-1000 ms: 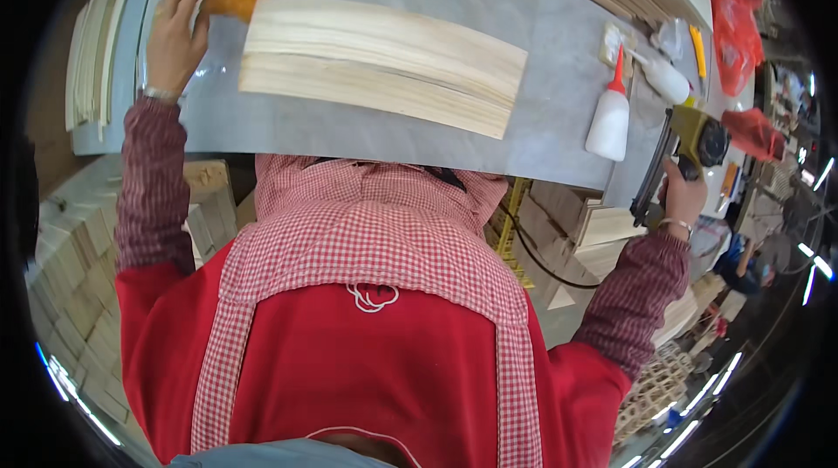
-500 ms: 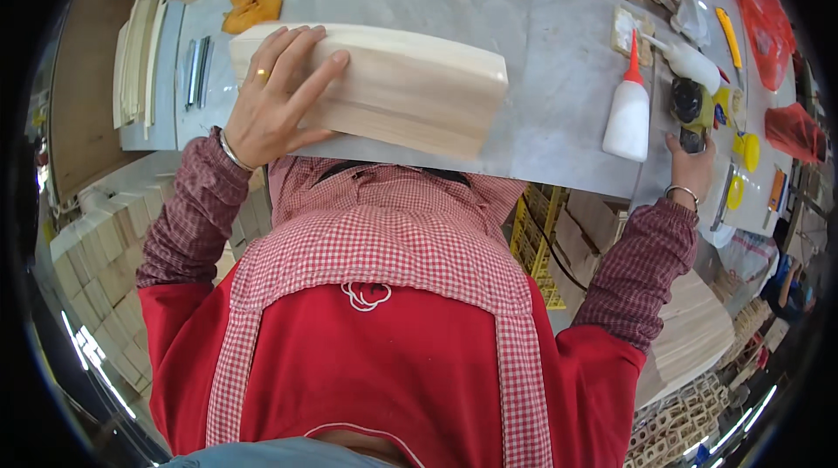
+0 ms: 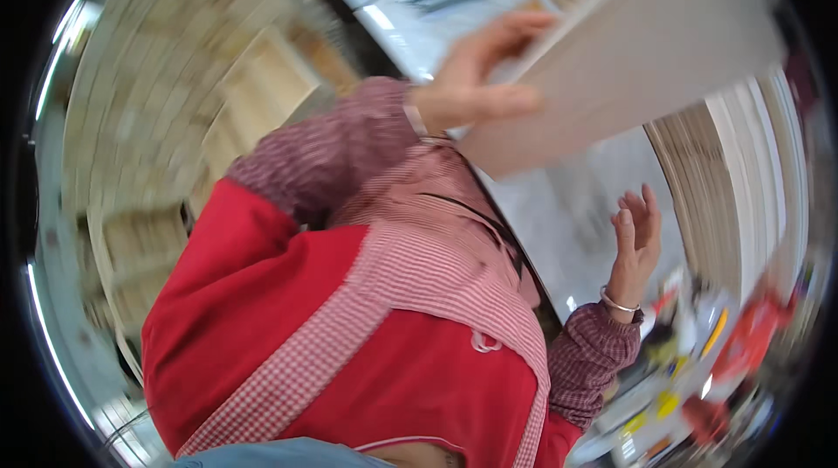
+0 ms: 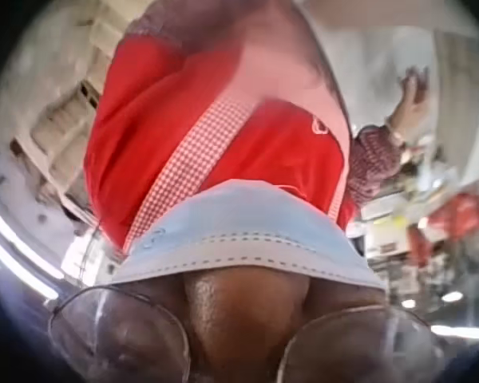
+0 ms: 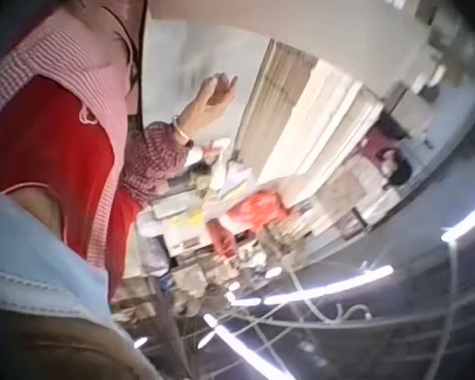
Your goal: The recorder is assembling small wooden boxes by applying glue to the edges and using a pneumatic nail gun to fasten the pieces together.
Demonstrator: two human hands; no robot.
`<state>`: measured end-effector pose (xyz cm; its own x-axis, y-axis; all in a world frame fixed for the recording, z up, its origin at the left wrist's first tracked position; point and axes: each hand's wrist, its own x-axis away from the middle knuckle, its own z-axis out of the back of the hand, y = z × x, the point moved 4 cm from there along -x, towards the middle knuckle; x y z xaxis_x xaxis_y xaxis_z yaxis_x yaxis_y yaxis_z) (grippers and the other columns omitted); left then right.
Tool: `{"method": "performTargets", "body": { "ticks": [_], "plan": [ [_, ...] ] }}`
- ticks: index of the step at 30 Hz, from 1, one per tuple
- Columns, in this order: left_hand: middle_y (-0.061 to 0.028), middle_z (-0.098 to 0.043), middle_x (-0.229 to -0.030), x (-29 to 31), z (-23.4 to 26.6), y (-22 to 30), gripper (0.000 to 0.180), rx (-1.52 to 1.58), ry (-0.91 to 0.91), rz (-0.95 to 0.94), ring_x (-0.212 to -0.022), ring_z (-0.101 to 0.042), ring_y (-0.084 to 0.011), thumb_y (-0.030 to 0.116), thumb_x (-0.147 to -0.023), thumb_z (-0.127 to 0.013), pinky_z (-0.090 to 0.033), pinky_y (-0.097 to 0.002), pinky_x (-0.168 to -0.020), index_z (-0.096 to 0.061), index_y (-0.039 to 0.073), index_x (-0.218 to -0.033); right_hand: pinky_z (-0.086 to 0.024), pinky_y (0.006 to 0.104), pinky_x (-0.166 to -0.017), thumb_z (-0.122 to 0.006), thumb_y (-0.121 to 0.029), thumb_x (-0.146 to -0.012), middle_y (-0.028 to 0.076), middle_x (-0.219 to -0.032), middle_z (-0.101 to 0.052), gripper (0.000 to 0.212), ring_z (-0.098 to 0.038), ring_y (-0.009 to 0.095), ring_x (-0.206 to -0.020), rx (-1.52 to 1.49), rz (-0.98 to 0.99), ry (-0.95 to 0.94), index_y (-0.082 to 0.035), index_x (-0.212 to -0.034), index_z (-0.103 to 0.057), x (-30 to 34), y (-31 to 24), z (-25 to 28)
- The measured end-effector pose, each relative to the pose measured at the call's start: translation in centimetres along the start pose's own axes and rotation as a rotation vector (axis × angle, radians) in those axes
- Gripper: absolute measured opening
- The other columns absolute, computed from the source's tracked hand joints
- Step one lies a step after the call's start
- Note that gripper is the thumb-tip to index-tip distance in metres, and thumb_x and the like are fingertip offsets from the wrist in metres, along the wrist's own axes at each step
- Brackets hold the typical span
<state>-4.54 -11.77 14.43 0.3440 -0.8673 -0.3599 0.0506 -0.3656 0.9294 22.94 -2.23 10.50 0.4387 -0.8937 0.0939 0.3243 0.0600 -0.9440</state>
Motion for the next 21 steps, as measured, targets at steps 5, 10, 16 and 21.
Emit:
{"method": "performTargets", "body": {
  "ticks": [5,10,16,21],
  "plan": [
    [-0.0155,-0.056,-0.114,3.2,1.5,2.8,0.056,0.895,0.255,0.238,-0.096,-0.055,-0.02,0.034,-0.082,-0.062,-0.043,-0.0328,-0.085,-0.047,0.003,-0.127,-0.045,0.0252,-0.073,-0.059,-0.014,-0.087,0.012,-0.101,-0.061,0.038,-0.055,0.016,-0.082,-0.205,0.143,-0.312,0.002,-0.121,-0.053,0.6,-7.5,-11.3],
    [-0.0172,-0.054,-0.119,10.4,9.5,6.0,0.063,0.344,0.652,0.192,-0.101,-0.054,-0.0227,0.035,-0.082,-0.061,-0.043,-0.0329,-0.088,-0.043,-0.001,-0.13,-0.044,0.0243,-0.064,-0.057,-0.015,-0.087,0.011,-0.083,-0.063,0.03,-0.054,0.015,-0.071,0.315,0.346,-0.396,0.003,-0.112,-0.058,2.6,-9.1,-18.5],
    [-0.016,-0.063,-0.099,21.7,19.2,7.2,0.054,-0.013,1.015,0.299,-0.076,-0.062,-0.0185,0.003,-0.071,-0.067,-0.053,-0.0279,-0.066,-0.05,-0.003,-0.122,-0.045,0.0249,-0.062,-0.059,-0.016,-0.086,0.012,-0.087,-0.065,0.032,-0.056,0.016,-0.068,0.322,0.522,-0.703,0.002,-0.113,-0.06,6.4,-11.9,-27.7],
    [-0.0126,-0.065,-0.09,38.1,31.1,8.3,0.038,-0.14,1.455,0.483,-0.07,-0.061,-0.0172,0.008,-0.076,-0.065,-0.051,-0.0273,-0.061,-0.057,-0.001,-0.112,-0.047,0.0246,-0.065,-0.063,-0.016,-0.086,0.011,-0.094,-0.067,0.035,-0.058,0.017,-0.07,0.298,0.477,-0.879,0.002,-0.116,-0.06,6.1,-10.7,-29.9]
  ]
}}
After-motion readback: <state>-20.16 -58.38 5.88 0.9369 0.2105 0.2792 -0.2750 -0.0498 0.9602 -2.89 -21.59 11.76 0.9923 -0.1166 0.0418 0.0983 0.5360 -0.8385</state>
